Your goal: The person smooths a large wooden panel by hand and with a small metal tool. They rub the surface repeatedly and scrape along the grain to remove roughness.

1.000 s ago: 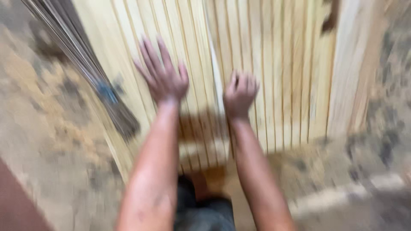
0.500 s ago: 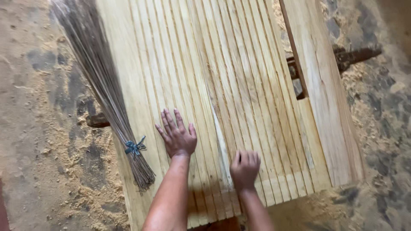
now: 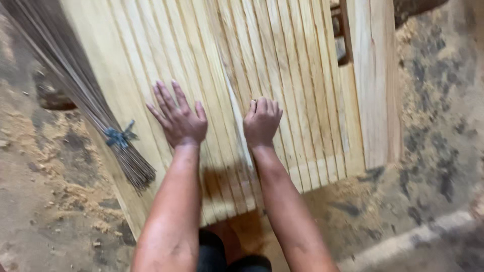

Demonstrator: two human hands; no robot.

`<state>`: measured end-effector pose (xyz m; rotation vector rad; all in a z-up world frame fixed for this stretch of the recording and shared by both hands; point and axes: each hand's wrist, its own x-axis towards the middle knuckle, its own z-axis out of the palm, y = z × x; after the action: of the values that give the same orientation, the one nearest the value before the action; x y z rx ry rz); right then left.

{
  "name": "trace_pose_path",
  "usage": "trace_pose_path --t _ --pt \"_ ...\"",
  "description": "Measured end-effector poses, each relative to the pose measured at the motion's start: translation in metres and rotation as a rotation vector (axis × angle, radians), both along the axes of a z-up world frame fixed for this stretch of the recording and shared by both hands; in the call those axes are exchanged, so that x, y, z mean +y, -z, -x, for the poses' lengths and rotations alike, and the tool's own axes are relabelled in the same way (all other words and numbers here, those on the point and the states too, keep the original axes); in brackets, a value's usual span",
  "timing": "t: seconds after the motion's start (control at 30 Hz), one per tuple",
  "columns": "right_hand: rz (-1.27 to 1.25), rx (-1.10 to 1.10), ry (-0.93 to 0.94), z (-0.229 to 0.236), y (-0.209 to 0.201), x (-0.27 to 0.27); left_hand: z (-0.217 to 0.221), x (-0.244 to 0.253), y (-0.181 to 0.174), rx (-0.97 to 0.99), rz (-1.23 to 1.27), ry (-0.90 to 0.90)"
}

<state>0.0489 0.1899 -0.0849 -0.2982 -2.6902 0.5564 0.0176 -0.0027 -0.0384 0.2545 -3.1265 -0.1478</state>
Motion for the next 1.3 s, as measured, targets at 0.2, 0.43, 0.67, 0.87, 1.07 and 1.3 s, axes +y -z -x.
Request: trace_pose_path --t 0.2,0.43,0.67,0.87,1.07,1.3 --pt "-0.017 -0.012 -0.028 -0.123 -0.017 0.008 0.002 0.0 -0.014 -0.045 -0.045 -0.002" --pt "-0.021 -0.008 -0.028 -0.06 0.008 0.006 0.003 -0.004 -0.006 -0.159 -0.109 -0.018" --pt "0.048 -0.058 -0.032 -0.041 0.018 0.004 0.006 0.0 -0.02 -0.248 -0.128 -0.048" --pt "0.012 -0.08 -0.021 -0.105 -0.006 0.001 0.004 -0.004 -0.014 -0.244 -0.152 -0.044" --pt "0.033 0.043 -0.038 0.014 0.03 0.002 0.003 -0.003 -0.01 -0.243 -0.14 -0.051" --pt "0.036 -0.051 -0.003 -0.072 0.011 -0.001 -0.001 -0.003 -0.013 -0.261 -0.156 -0.04"
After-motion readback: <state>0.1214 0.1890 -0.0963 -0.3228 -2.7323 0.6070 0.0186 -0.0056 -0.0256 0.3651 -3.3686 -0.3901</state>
